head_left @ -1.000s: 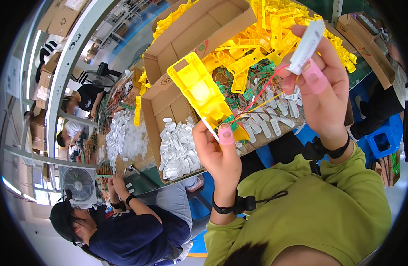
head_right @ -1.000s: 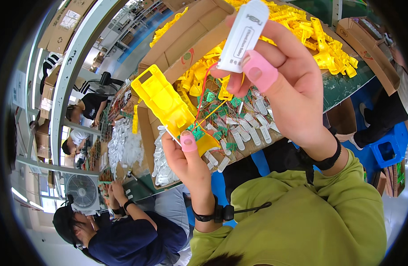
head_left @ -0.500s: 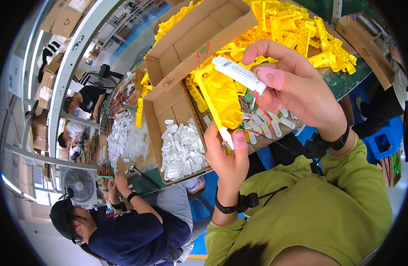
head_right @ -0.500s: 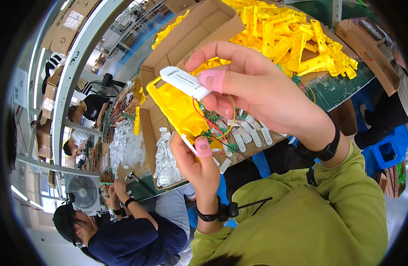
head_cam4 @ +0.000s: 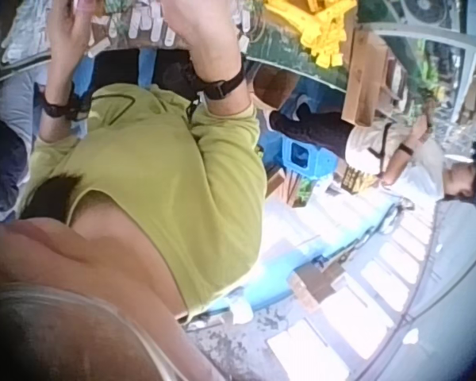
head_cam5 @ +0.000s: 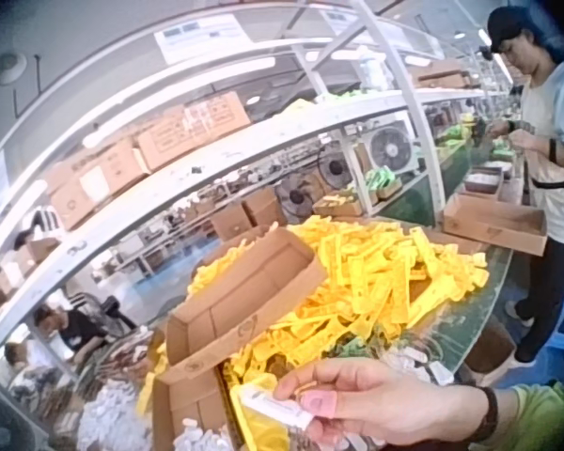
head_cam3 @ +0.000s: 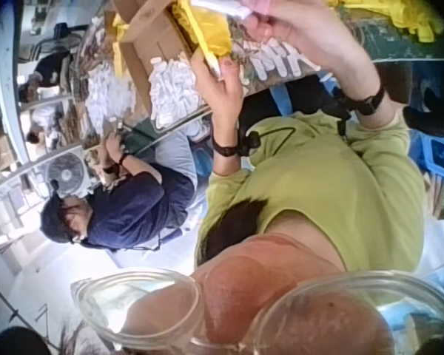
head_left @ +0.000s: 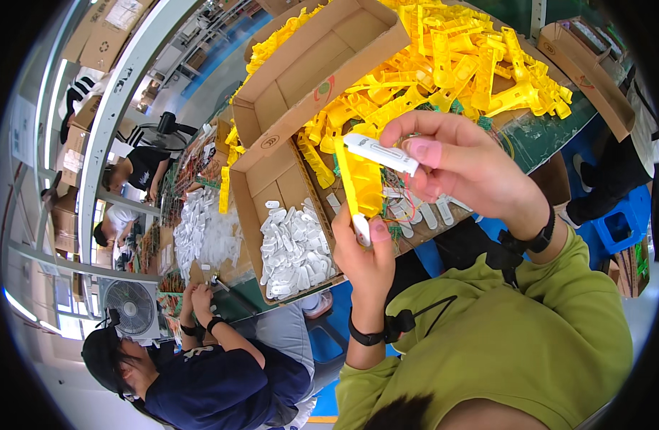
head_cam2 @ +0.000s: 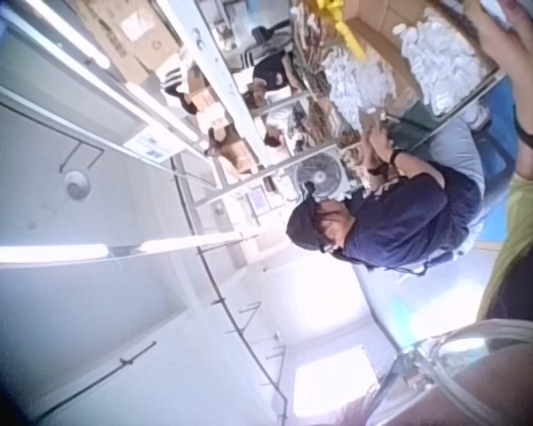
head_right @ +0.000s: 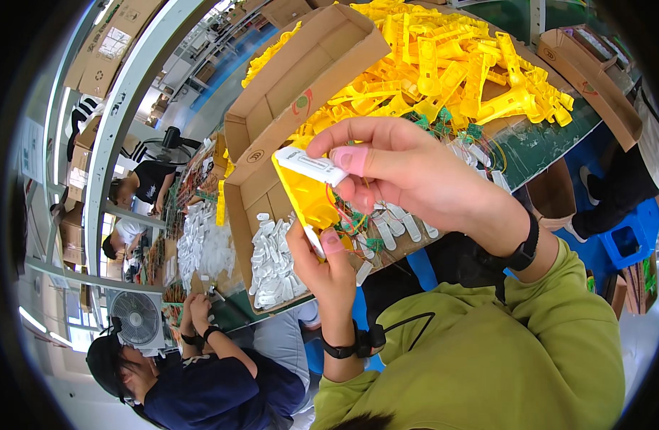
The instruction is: Assembling electronic components into yellow plastic housings on an industrial assembly line.
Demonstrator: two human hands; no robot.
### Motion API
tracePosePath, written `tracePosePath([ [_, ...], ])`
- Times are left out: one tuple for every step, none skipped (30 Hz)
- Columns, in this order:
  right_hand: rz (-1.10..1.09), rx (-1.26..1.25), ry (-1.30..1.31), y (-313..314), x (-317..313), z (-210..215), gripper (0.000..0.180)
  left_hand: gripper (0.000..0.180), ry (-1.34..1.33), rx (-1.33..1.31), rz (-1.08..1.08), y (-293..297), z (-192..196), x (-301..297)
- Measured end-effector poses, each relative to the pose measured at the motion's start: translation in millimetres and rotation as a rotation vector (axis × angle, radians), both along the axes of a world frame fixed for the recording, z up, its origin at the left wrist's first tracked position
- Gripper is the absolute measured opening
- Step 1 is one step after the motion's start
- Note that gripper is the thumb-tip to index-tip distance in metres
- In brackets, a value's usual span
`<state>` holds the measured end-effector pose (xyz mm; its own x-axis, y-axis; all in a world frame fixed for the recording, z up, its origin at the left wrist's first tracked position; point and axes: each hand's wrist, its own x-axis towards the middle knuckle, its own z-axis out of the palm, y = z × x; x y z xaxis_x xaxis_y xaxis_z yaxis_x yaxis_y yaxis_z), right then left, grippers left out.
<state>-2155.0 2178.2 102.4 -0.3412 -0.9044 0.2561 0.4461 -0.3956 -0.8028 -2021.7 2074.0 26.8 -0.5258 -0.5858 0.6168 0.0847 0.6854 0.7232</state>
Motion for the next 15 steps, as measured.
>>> tracePosePath([
  [0.023, 0.02, -0.022, -1, 1, -3, 0.026, 0.035, 0.027, -0.027, 0.017, 0, -1, -1],
  [0.023, 0.02, -0.022, -2, 1, -4, 0.026, 0.035, 0.027, -0.028, 0.018, -1, -2, 0],
  [0.003, 0.032, -0.045, -2, 1, -6, 0.026, 0.035, 0.009, -0.006, 0.015, -1, -3, 1],
  [-0.017, 0.045, -0.068, -3, 1, -7, 0.025, 0.035, -0.009, 0.016, 0.012, -1, -4, 1],
  [-0.018, 0.044, -0.067, -4, 3, -7, 0.025, 0.035, -0.009, 0.015, 0.011, -1, -5, 2],
  [-0.057, 0.027, -0.089, -4, 4, -6, 0.024, 0.035, -0.055, 0.018, -0.021, -1, -6, 2],
  [-0.096, 0.01, -0.111, -5, 5, -7, 0.023, 0.035, -0.102, 0.02, -0.054, 0, -8, 2],
  [-0.098, 0.009, -0.11, -6, 5, -11, 0.023, 0.035, -0.102, 0.02, -0.056, 2, -8, 2],
  [-0.275, 0.007, 0.129, -9, 5, -18, 0.022, 0.032, -0.111, 0.053, -0.073, 4, -9, 2],
  [-0.456, 0.006, 0.372, -8, 3, -21, 0.02, 0.03, -0.119, 0.085, -0.096, 6, -10, 1],
  [-0.453, 0.007, 0.371, -6, 2, -21, 0.02, 0.029, -0.119, -0.004, -0.106, 5, -10, 1],
  [-0.808, 0.066, 0.901, -3, -1, -20, 0.018, 0.029, -0.12, -0.003, -0.104, 6, -11, 1],
  [-1.152, 0.128, 1.437, -1, -3, -19, 0.017, 0.029, -0.098, 0.016, -0.144, 9, -11, 2],
  [-1.159, 0.137, 1.438, -2, -8, -20, 0.017, 0.029, -0.077, 0.034, -0.193, 12, -11, 1],
  [-1.153, 0.021, 1.462, -4, -13, -22, 0.018, 0.031, -0.09, 0.095, -0.231, 13, -12, 2],
])
